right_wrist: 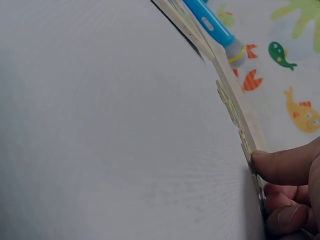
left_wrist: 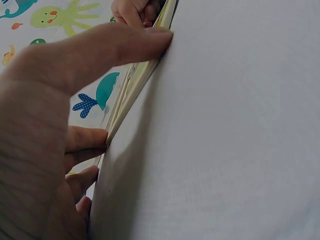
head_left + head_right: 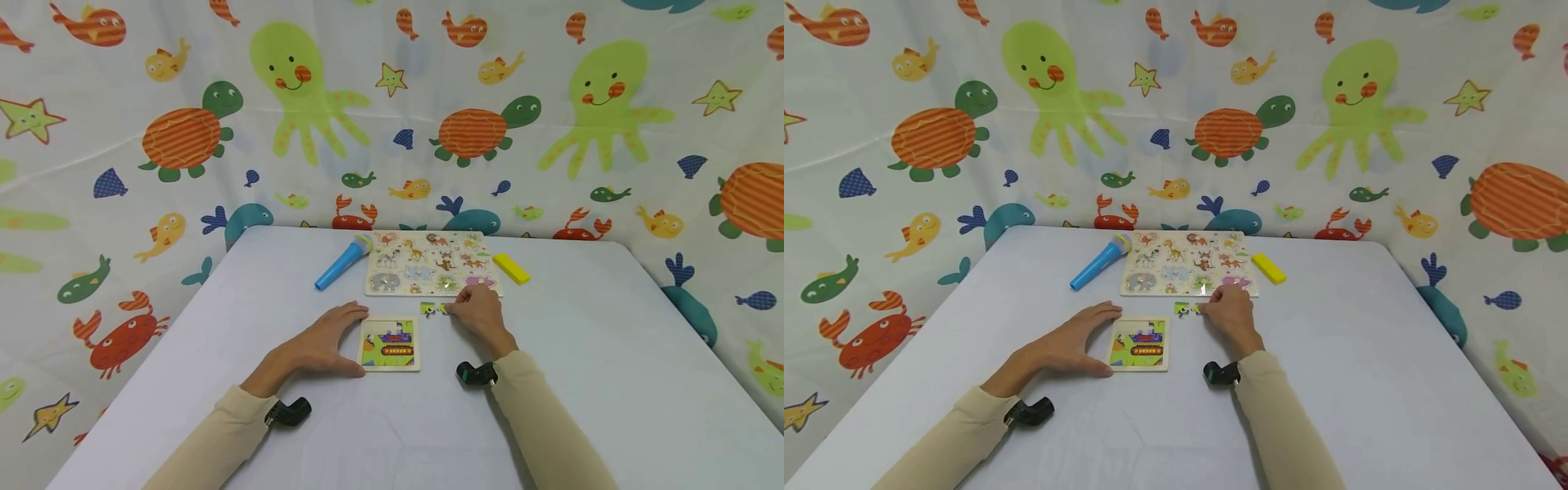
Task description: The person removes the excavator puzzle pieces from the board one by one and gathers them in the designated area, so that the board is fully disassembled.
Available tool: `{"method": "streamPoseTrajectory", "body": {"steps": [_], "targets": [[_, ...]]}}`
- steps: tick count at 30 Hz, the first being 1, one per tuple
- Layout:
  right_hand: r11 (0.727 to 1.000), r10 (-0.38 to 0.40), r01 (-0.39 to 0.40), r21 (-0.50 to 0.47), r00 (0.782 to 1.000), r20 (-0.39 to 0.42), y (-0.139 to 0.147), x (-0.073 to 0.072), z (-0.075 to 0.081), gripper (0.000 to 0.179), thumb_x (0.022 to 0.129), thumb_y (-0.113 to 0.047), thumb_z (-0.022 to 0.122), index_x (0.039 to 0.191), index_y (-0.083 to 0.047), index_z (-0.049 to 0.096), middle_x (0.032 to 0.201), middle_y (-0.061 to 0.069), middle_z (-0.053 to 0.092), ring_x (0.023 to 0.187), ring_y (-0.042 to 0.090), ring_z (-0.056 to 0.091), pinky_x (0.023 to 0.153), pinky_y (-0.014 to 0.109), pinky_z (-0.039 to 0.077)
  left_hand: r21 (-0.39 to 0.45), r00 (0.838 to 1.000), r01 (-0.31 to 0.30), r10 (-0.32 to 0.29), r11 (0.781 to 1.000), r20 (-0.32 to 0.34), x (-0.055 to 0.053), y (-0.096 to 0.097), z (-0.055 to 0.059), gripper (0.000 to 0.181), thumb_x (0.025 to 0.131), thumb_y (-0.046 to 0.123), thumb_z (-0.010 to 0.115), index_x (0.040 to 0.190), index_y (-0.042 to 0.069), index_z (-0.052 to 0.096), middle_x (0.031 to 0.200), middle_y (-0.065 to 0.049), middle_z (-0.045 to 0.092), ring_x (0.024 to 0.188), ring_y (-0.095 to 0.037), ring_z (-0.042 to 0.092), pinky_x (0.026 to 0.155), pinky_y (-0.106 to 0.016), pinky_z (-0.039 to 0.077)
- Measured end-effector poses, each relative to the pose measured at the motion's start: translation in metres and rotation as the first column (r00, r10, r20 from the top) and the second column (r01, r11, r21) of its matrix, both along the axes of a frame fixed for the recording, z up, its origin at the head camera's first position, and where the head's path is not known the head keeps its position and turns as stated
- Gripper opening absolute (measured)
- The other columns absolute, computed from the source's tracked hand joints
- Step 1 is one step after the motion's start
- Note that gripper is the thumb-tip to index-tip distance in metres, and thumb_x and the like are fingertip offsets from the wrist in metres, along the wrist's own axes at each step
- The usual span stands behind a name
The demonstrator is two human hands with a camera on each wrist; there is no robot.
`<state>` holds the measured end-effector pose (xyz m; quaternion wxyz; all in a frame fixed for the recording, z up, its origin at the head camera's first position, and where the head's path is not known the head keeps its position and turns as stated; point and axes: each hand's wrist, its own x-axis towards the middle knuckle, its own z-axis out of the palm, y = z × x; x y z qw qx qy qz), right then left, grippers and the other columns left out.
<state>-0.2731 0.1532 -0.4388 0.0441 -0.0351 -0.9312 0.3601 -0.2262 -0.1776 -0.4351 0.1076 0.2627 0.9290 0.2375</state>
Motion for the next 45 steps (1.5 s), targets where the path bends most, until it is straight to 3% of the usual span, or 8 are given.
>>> {"method": "streamPoseTrajectory", "body": {"steps": [12,25,29,38,45], "targets": [[1.000,0.000,-0.001,-0.020,1.000,-0.024,0.000,0.000,-0.001,0.027,0.087,-0.030,0.079,0.083,-0.005,0.068,0.071,0.006,0.059,0.067,0.021,0.052,0.057,0.028,0.041,0.012,1.000,0.000,0.001,1.000,-0.005,0.000,-0.001,-0.002,0.107,0.068,0.062,0.081,0.156,0.020,0.039,0.166,-0.001,0.029,0.155,-0.029,0.017,0.122,-0.060,0.021],[0.985,0.003,-0.013,-0.173,0.998,-0.056,0.002,0.012,0.008,0.033,0.100,-0.037,0.064,0.093,-0.005,0.069,0.075,0.007,0.061,0.071,0.022,0.053,0.059,0.027,0.042,0.007,1.000,0.009,-0.009,1.000,-0.011,0.000,-0.001,0.000,0.107,0.068,0.061,0.081,0.156,0.017,0.040,0.165,-0.002,0.031,0.155,-0.029,0.017,0.122,-0.059,0.021],[0.981,0.038,-0.055,-0.188,0.995,-0.093,-0.004,0.016,0.011,0.034,0.101,-0.036,0.063,0.093,-0.004,0.070,0.075,0.007,0.063,0.069,0.022,0.053,0.058,0.027,0.042,0.001,1.000,0.009,-0.009,1.000,-0.017,-0.001,-0.001,-0.002,0.107,0.068,0.061,0.081,0.156,0.018,0.039,0.165,-0.001,0.031,0.155,-0.029,0.018,0.122,-0.059,0.022],[0.948,0.207,-0.233,-0.215,0.969,-0.135,-0.036,0.031,0.017,0.022,0.098,-0.027,0.069,0.089,-0.007,0.069,0.074,0.004,0.062,0.068,0.019,0.052,0.058,0.026,0.042,0.005,1.000,0.016,-0.016,1.000,-0.022,-0.002,0.000,-0.003,0.107,0.068,0.062,0.081,0.156,0.020,0.039,0.165,0.000,0.030,0.156,-0.027,0.016,0.123,-0.058,0.021],[0.937,0.292,-0.311,-0.160,0.947,-0.132,-0.058,0.038,0.015,0.010,0.092,-0.020,0.076,0.090,-0.011,0.071,0.076,0.001,0.058,0.072,0.017,0.051,0.062,0.026,0.042,-0.001,1.000,0.010,-0.010,1.000,-0.017,-0.003,-0.001,-0.004,0.107,0.067,0.063,0.081,0.156,0.020,0.039,0.165,0.001,0.029,0.156,-0.027,0.016,0.123,-0.058,0.021]]}}
